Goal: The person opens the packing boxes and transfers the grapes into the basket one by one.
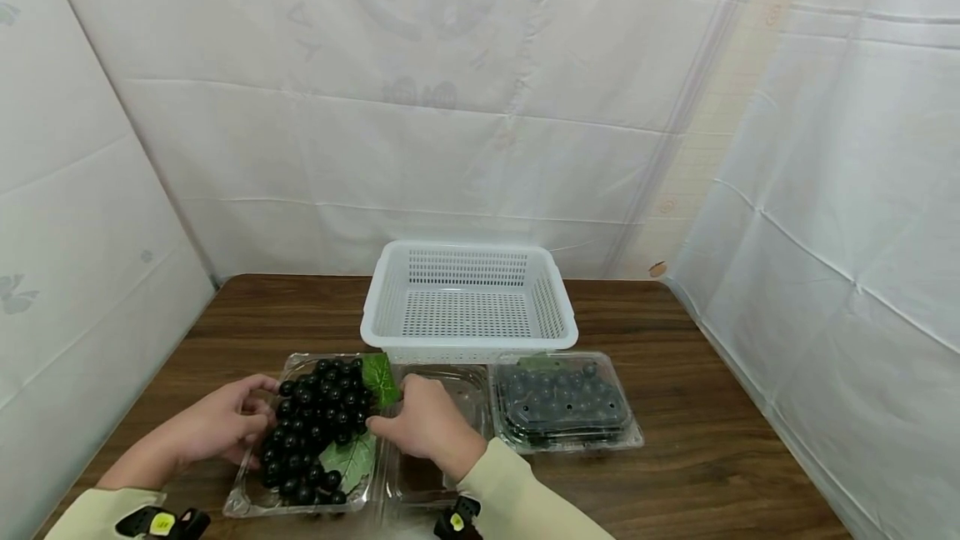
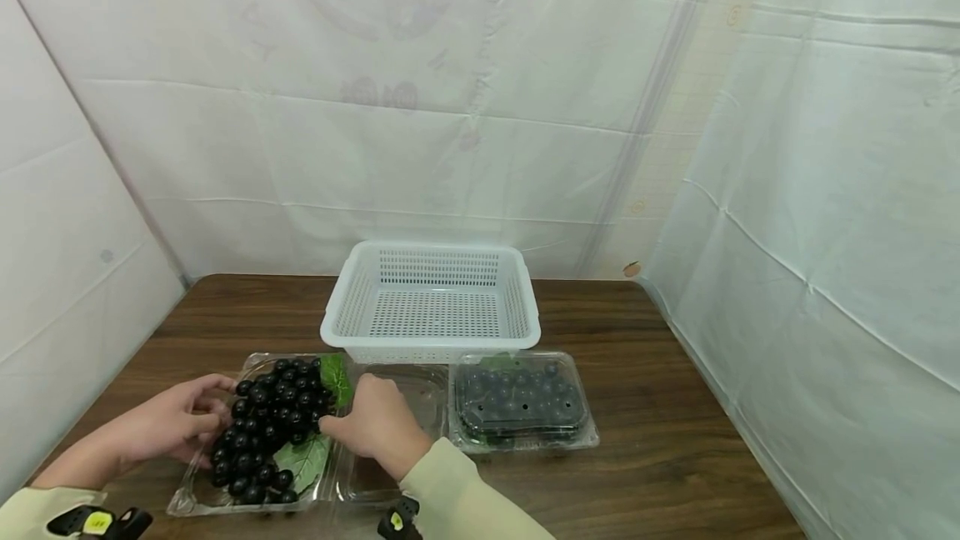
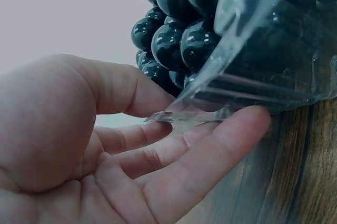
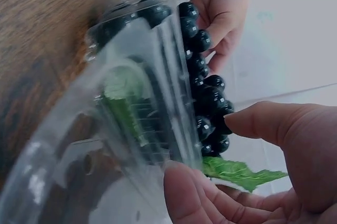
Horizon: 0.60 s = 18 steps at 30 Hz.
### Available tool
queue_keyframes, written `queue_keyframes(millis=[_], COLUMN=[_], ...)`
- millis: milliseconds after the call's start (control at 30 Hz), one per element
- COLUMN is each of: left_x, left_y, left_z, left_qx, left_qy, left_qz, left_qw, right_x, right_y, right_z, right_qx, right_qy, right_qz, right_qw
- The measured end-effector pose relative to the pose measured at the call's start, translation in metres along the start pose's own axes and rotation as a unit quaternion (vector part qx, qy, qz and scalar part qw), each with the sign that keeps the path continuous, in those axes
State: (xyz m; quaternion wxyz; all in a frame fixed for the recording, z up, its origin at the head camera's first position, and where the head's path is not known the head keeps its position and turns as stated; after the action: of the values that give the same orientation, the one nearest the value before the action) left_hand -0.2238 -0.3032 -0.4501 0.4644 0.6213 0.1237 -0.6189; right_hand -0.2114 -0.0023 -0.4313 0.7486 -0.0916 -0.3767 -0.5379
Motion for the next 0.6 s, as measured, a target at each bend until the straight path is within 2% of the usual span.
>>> queue_keyframes(millis=[267, 367, 500, 600], left_x=[0.000, 0.000, -0.001, -0.001], left_y=[0.000, 0.000, 0.000, 0.001], left_z=[0.000, -0.001, -0.001, -0.002], left_qx=[0.006, 0.007, 0.004, 0.002], left_qy=[0.003, 0.004, 0.002, 0.002], left_qz=[-0.006, -0.008, -0.008, -0.007], left_qw=[1.0000, 0.9999, 1.0000, 1.0000], right_x=[0.009, 0.014, 0.021, 0.026], right_y=[0.002, 0.002, 0.001, 0.000], right_z=[0.006, 0.007, 0.007, 0.006], right_qx=[0.012, 0.015, 0.022, 0.054], right_qy=[-0.021, -0.025, -0.020, -0.015], right_qz=[0.025, 0.054, 0.114, 0.149], right_qw=[0.999, 0.998, 0.993, 0.987])
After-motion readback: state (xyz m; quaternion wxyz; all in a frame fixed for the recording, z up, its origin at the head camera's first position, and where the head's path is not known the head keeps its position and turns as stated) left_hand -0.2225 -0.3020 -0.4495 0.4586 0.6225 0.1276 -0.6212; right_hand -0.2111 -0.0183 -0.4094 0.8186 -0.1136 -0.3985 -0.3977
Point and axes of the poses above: each hand's wrist, its own y-axis away from the middle knuckle, its own z-axis out of the back of the hand, x = y × z, the point moved 2 cm from there along -y, towards the middle knuckle, and after that the axes turned 12 degrees about x, right-handed, at the moved point
